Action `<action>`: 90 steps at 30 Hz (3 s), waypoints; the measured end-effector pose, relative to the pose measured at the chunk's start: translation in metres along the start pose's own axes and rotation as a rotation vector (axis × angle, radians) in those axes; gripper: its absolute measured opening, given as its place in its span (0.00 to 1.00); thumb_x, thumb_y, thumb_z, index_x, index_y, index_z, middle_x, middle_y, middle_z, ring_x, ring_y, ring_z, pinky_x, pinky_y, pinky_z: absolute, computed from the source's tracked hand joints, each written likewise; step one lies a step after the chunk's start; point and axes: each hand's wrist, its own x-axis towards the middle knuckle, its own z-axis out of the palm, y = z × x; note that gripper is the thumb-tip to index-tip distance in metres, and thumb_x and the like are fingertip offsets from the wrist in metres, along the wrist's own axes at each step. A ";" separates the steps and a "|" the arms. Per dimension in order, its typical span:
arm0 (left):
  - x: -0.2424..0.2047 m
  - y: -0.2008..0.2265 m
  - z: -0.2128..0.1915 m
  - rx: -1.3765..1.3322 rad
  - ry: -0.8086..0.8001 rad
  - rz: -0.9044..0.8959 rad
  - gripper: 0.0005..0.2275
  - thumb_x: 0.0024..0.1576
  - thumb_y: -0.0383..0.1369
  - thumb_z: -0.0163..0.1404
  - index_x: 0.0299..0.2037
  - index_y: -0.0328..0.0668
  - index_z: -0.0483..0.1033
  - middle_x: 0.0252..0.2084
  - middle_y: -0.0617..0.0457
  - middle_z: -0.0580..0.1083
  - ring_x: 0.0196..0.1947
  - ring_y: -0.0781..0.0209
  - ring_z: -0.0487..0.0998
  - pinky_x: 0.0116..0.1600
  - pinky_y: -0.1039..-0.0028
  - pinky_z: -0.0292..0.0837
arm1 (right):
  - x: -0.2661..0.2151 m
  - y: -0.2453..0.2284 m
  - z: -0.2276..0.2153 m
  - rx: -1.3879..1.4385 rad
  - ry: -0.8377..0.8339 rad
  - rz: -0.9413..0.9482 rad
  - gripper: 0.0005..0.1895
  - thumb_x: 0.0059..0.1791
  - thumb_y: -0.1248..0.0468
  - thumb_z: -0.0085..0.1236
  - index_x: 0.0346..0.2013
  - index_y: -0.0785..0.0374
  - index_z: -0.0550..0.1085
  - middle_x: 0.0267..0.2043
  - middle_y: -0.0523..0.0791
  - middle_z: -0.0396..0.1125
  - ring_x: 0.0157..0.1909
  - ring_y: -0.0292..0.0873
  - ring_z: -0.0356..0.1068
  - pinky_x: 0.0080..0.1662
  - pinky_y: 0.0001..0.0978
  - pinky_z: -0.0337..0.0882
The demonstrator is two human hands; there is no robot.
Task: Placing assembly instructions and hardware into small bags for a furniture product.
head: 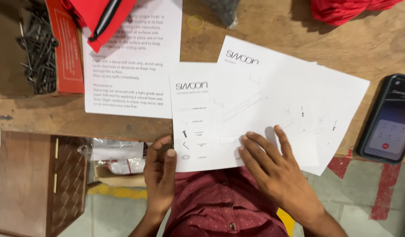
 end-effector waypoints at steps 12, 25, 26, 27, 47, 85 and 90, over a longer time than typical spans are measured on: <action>0.023 -0.002 0.013 -0.060 -0.068 -0.155 0.17 0.59 0.31 0.52 0.56 0.29 0.74 0.45 0.42 0.84 0.44 0.60 0.83 0.50 0.69 0.77 | -0.010 0.013 0.034 0.192 0.282 -0.078 0.35 0.42 0.45 0.66 0.51 0.71 0.72 0.58 0.55 0.67 0.65 0.58 0.63 0.66 0.64 0.55; 0.103 -0.084 -0.030 0.429 -0.296 0.595 0.10 0.57 0.29 0.57 0.47 0.34 0.82 0.44 0.45 0.85 0.46 0.57 0.87 0.54 0.66 0.79 | -0.004 0.097 0.046 0.703 0.828 0.517 0.55 0.39 0.63 0.68 0.73 0.67 0.45 0.72 0.62 0.48 0.73 0.59 0.52 0.68 0.53 0.55; 0.114 -0.088 -0.034 0.433 -0.294 0.615 0.10 0.57 0.29 0.57 0.47 0.34 0.82 0.44 0.45 0.85 0.46 0.57 0.87 0.54 0.66 0.79 | 0.000 0.103 0.046 0.702 0.846 0.506 0.55 0.39 0.63 0.68 0.73 0.67 0.45 0.72 0.62 0.48 0.73 0.59 0.52 0.68 0.53 0.55; 0.127 -0.092 -0.038 0.470 -0.486 0.824 0.09 0.60 0.27 0.54 0.48 0.33 0.82 0.46 0.44 0.84 0.49 0.54 0.85 0.56 0.64 0.77 | 0.005 0.109 0.046 0.862 0.881 0.450 0.57 0.38 0.64 0.68 0.74 0.66 0.43 0.73 0.62 0.48 0.73 0.59 0.52 0.68 0.52 0.55; 0.098 -0.053 -0.035 -0.069 -0.583 0.591 0.14 0.56 0.28 0.57 0.50 0.32 0.70 0.57 0.28 0.71 0.56 0.36 0.78 0.60 0.51 0.73 | -0.006 0.113 0.016 1.449 0.668 0.159 0.26 0.43 0.68 0.70 0.53 0.69 0.70 0.47 0.51 0.72 0.54 0.50 0.73 0.65 0.60 0.64; 0.080 0.073 0.034 0.116 -0.094 0.659 0.16 0.56 0.25 0.64 0.51 0.35 0.72 0.47 0.50 0.78 0.51 0.62 0.80 0.76 0.57 0.64 | 0.007 0.095 -0.007 1.135 0.991 0.167 0.17 0.59 0.74 0.65 0.53 0.61 0.64 0.45 0.46 0.72 0.48 0.38 0.73 0.74 0.37 0.63; 0.082 0.065 0.034 0.025 -0.086 0.604 0.16 0.59 0.25 0.62 0.54 0.35 0.70 0.48 0.50 0.78 0.53 0.63 0.79 0.78 0.58 0.63 | 0.011 0.097 -0.001 1.157 0.939 0.193 0.20 0.57 0.74 0.62 0.59 0.63 0.63 0.52 0.45 0.67 0.56 0.37 0.69 0.65 0.33 0.65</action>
